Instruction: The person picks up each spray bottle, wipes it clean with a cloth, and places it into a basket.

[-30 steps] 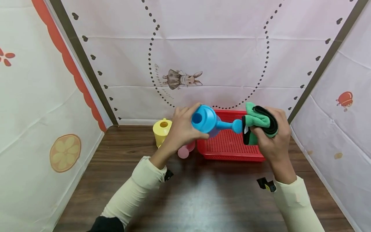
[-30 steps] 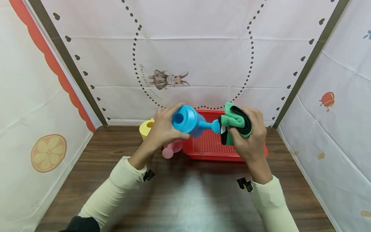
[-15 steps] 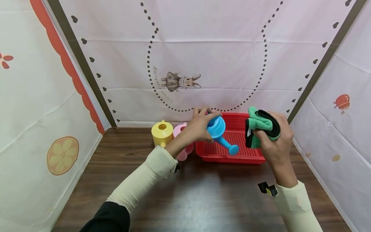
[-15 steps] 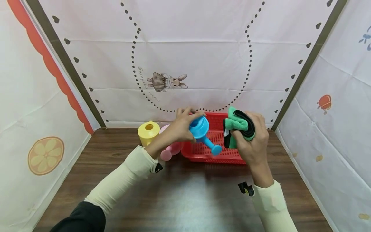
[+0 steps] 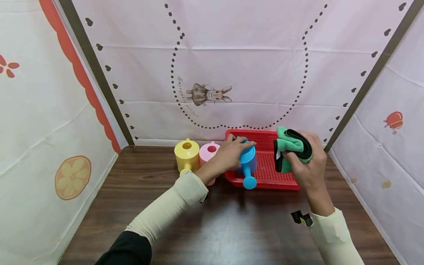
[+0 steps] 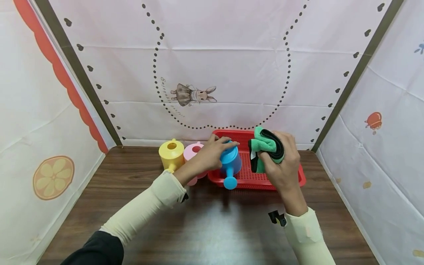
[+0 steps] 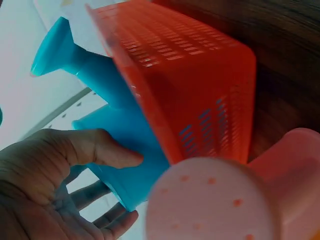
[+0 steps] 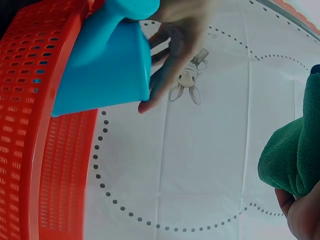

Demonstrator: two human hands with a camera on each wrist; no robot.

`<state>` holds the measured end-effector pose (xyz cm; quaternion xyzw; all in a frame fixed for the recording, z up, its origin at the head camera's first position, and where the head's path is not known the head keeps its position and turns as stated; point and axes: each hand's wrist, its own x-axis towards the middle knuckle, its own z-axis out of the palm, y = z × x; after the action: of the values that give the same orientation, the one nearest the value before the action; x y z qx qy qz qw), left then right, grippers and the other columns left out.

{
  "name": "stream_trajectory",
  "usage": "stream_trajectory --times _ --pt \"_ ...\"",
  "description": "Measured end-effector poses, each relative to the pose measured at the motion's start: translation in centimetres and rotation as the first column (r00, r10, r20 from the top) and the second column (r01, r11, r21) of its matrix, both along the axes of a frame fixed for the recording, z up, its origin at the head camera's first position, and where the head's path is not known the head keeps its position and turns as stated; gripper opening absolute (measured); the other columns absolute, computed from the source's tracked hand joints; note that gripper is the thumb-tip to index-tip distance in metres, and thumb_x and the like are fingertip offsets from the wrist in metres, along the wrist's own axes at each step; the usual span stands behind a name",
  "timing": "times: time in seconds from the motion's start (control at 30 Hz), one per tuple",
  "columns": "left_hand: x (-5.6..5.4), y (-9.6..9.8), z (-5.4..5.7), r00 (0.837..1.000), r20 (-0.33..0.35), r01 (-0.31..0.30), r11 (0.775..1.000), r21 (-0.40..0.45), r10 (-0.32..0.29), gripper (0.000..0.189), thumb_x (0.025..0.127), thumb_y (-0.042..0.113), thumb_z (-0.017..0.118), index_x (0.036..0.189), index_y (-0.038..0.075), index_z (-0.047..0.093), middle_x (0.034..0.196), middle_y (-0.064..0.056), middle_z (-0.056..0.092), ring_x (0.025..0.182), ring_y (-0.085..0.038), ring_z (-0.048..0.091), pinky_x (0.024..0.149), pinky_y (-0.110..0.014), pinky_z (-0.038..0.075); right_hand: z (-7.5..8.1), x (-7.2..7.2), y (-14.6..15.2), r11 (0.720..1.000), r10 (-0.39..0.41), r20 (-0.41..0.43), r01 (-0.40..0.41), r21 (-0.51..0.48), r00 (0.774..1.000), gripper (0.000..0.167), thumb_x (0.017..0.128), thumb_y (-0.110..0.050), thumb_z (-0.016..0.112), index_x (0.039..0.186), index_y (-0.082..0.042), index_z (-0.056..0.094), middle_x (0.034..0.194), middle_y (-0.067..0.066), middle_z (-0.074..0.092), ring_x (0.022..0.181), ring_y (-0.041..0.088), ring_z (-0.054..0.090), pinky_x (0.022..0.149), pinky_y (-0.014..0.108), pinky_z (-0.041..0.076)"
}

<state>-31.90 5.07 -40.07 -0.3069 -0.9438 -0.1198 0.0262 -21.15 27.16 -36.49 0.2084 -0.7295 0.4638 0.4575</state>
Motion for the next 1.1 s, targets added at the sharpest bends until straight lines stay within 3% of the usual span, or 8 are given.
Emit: stream_trajectory --times 0.17,0.43,0.67,0.8,0.87,1.03,1.1 --pt "-0.2 0.4 -0.6 1.0 -0.001 -0.004 0.999 -0.051 0.004 0.093 0.092 0.022 0.09 0.173 0.034 0.047 0.176 -0.009 0.05 0.147 -0.038 0.051 0.106 -0.045 0.064 -0.1 0.1 -0.2 1.0 0.002 0.0 -0.002 -0.001 1.0 0.044 0.084 0.005 0.078 0.127 0.013 0.074 0.125 -0.016 0.068 0.117 0.001 0.062 0.101 0.016 0.05" --pt "-0.6 0.6 -1.5 0.992 0.124 -0.016 0.998 -0.067 0.024 0.095 0.095 0.021 0.088 0.177 0.03 0.04 0.178 -0.011 0.048 0.15 -0.037 0.049 0.108 -0.048 0.063 -0.1 0.3 -0.4 1.0 0.02 -0.007 -0.02 0.002 1.0 0.044 0.084 0.006 0.078 0.127 0.015 0.073 0.125 -0.015 0.067 0.116 0.001 0.062 0.1 0.017 0.05" --pt "-0.6 1.2 -1.5 0.995 0.098 -0.012 0.993 -0.121 0.024 0.096 0.096 0.024 0.087 0.178 0.032 0.037 0.179 -0.011 0.047 0.147 -0.036 0.051 0.103 -0.044 0.064 -0.1 0.5 -0.5 1.0 0.024 -0.008 -0.024 0.009 1.0 0.045 0.084 0.006 0.077 0.127 0.016 0.073 0.126 -0.016 0.067 0.116 0.0 0.062 0.102 0.016 0.05" --pt "-0.8 1.6 -1.8 0.992 0.126 -0.011 0.99 -0.138 0.028 0.093 0.101 0.025 0.082 0.179 0.035 0.032 0.185 -0.009 0.037 0.157 -0.04 0.046 0.109 -0.046 0.063 -0.2 0.5 -0.6 1.0 0.029 -0.01 -0.029 0.012 1.0 0.046 0.083 0.006 0.077 0.128 0.016 0.072 0.127 -0.014 0.067 0.117 0.0 0.061 0.103 0.016 0.049" --pt "-0.8 1.7 -1.9 0.989 0.143 -0.006 0.99 -0.143 0.027 0.093 0.103 0.025 0.08 0.18 0.036 0.03 0.187 -0.007 0.033 0.161 -0.041 0.043 0.112 -0.048 0.063 -0.2 0.5 -0.7 0.999 0.032 -0.012 -0.032 0.015 0.999 0.046 0.083 0.006 0.077 0.128 0.016 0.072 0.125 -0.006 0.07 0.118 0.0 0.061 0.104 0.017 0.049" --pt "-0.9 1.7 -2.1 0.981 0.194 0.008 0.99 -0.14 0.02 0.095 0.104 0.027 0.079 0.181 0.036 0.025 0.19 -0.005 0.024 0.168 -0.042 0.034 0.12 -0.054 0.059 -0.3 0.6 -0.9 0.999 0.04 -0.004 -0.04 0.032 0.999 0.046 0.084 0.008 0.077 0.129 0.015 0.072 0.122 0.03 0.071 0.12 -0.001 0.061 0.106 0.017 0.049" --pt "-0.8 1.6 -2.0 0.976 0.217 0.012 0.991 -0.13 0.017 0.096 0.103 0.028 0.08 0.181 0.035 0.025 0.19 -0.005 0.023 0.17 -0.042 0.031 0.122 -0.056 0.056 -0.4 0.7 -1.0 0.999 0.042 0.002 -0.042 0.035 0.999 0.046 0.084 0.009 0.076 0.129 0.015 0.072 0.122 0.036 0.069 0.12 -0.001 0.061 0.106 0.017 0.049"
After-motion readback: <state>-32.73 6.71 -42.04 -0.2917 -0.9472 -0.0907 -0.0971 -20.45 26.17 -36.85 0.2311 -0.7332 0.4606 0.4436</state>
